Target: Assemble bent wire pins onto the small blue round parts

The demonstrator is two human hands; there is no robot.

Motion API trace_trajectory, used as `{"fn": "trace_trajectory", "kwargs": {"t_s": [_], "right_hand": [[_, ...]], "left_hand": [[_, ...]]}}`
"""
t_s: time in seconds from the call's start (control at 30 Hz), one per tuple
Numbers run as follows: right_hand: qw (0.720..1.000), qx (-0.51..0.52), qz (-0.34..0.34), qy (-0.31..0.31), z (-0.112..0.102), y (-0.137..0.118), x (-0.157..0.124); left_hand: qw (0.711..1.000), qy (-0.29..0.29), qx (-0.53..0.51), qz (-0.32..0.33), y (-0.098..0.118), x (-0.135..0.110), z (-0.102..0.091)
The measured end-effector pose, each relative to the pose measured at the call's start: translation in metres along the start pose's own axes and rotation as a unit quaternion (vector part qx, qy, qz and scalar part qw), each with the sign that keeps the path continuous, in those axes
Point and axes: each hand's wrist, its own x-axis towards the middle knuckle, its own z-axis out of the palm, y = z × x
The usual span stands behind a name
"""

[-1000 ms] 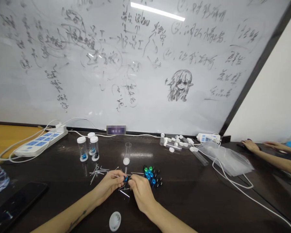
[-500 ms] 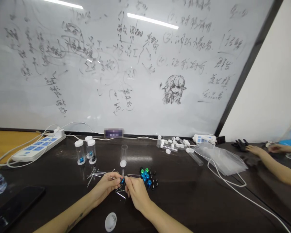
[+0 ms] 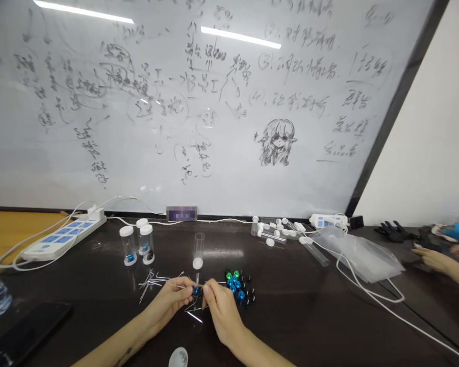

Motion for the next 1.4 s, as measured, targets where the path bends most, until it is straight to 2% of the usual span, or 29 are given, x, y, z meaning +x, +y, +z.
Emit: {"fn": "trace_trajectory", "kwargs": {"t_s": [0.33,0.5,0.73,0.9,1.1,1.4], "right_hand": [[0.999,0.0,0.017,-0.038,0.0019,0.0061,-0.0012],[0.998,0.002,-0.013,-0.058,0.0011,0.0039,-0.0033],[0.998,0.041,-0.052,-0.025,-0.0028,0.0009,-0.0049],[0.997,0.072,-0.022,0.016,-0.0031,0.0053,-0.004],[0.999,0.031,-0.002,0.016,-0.0024,0.0014,-0.0013],[0.999,-0.031,0.015,-0.033,0.0004,0.0009,-0.0005]], "left_hand": [[1.0,0.007,-0.005,-0.009,-0.0007,0.0001,-0.001],[1.0,0.017,-0.003,0.002,-0.0005,0.0006,-0.0012],[1.0,0.0,0.002,0.004,0.0001,-0.0009,0.0],[1.0,0.009,0.001,0.003,-0.0003,-0.001,-0.0007],[1.0,0.009,0.002,0.002,0.0018,-0.0024,0.0009],[1.0,0.019,0.008,0.001,-0.0011,-0.0008,0.0009]]}}
